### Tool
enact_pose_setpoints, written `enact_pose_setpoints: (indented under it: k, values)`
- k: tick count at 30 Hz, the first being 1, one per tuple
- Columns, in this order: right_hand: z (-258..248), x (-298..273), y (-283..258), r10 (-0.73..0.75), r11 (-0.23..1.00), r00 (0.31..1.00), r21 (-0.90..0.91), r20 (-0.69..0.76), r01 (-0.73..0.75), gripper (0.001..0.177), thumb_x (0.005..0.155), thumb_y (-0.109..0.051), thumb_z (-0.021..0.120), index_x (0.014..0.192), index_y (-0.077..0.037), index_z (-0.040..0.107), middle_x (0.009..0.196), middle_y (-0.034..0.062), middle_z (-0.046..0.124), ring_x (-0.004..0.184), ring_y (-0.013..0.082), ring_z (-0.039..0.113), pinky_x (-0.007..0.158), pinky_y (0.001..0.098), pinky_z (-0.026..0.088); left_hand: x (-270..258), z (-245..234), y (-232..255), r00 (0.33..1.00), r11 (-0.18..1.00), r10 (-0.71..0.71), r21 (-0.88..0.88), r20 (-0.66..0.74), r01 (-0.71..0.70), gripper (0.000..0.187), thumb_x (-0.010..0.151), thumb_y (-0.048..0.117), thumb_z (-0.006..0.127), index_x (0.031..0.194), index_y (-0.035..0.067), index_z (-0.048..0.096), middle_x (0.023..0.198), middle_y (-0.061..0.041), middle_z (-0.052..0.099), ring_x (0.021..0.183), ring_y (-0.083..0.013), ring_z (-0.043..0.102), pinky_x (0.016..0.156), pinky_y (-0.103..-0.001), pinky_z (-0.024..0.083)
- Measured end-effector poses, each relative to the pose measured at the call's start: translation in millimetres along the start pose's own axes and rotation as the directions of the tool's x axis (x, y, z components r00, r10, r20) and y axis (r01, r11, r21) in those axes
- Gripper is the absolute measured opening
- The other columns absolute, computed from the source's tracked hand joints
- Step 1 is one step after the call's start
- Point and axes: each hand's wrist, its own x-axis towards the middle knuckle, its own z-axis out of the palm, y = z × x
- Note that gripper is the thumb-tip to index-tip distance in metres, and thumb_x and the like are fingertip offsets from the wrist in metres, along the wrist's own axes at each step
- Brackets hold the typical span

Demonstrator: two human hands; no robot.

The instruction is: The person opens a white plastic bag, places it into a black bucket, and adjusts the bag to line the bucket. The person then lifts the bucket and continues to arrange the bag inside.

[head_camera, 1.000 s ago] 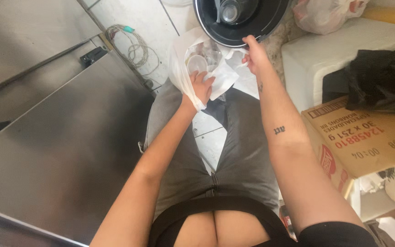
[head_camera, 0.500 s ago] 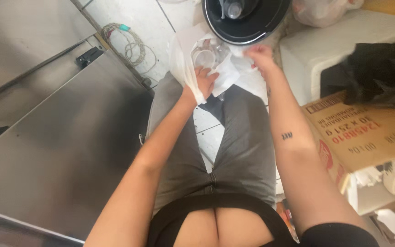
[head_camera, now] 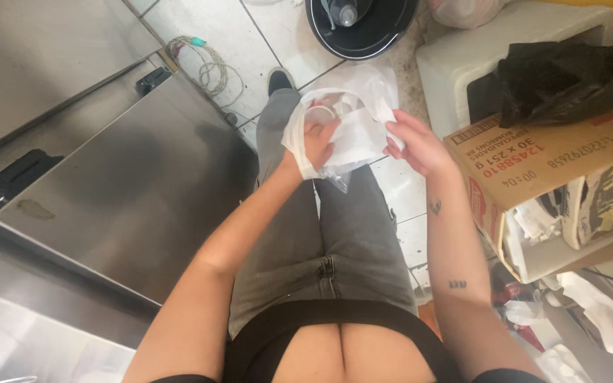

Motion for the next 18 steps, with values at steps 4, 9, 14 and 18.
enact_pose_setpoints:
  k: [4,9,14,18]
  values:
    - [25.6,-60.2,-12.0,-0.144,0.971,0.989,-0.187,0.03,0.147,0.03,0.102,-0.01,0.065,0.13,-0.001,0.06,0.089,-0.0017,0.059,0.07,0.0077,0.05,0.07,0.0273,0.047,15.9,-30.8,53.2,0.991,0.997,0.067,0.044,-0.115,-0.062,0.056,0.081,0.018,0.073,0.135,0.009,0.057,0.105,-0.016,0.069,0.104,-0.0376,0.062,0.096,-0.05,0.046]
    - [51.8,-147.2,-54.7,-0.287,0.955,0.956,-0.105,-0.065,0.279,0.032,0.095,-0.007,0.066,0.126,-0.003,0.061,0.096,-0.0003,0.065,0.064,0.0064,0.046,0.065,0.0254,0.044,24.1,-107.4,124.4,0.995,0.994,0.076,0.089,-0.067,-0.07,0.055,0.079,0.01,0.071,0.133,0.012,0.06,0.102,-0.013,0.07,0.099,-0.0359,0.063,0.097,-0.049,0.047]
    - [53.9,-173.7,-94.7,-0.488,0.868,0.873,-0.115,-0.019,0.483,0.014,0.105,-0.007,0.063,0.119,-0.004,0.061,0.09,0.002,0.064,0.073,0.0088,0.051,0.073,0.0251,0.044,36.4,-168.2,162.5,0.977,0.983,0.159,0.116,-0.14,-0.143,0.058,0.078,0.012,0.074,0.134,0.01,0.059,0.102,-0.016,0.068,0.099,-0.0379,0.063,0.094,-0.05,0.047]
    - [30.3,-136.9,-98.7,-0.561,0.827,0.826,-0.011,-0.049,0.561,0.009,0.109,-0.009,0.063,0.117,-0.006,0.06,0.08,-0.0013,0.059,0.071,0.009,0.051,0.072,0.0279,0.047,67.9,-153.7,145.5,0.969,0.965,0.204,0.194,-0.141,-0.175,0.06,0.075,0.015,0.076,0.131,0.011,0.058,0.104,-0.015,0.068,0.102,-0.0382,0.061,0.101,-0.051,0.044]
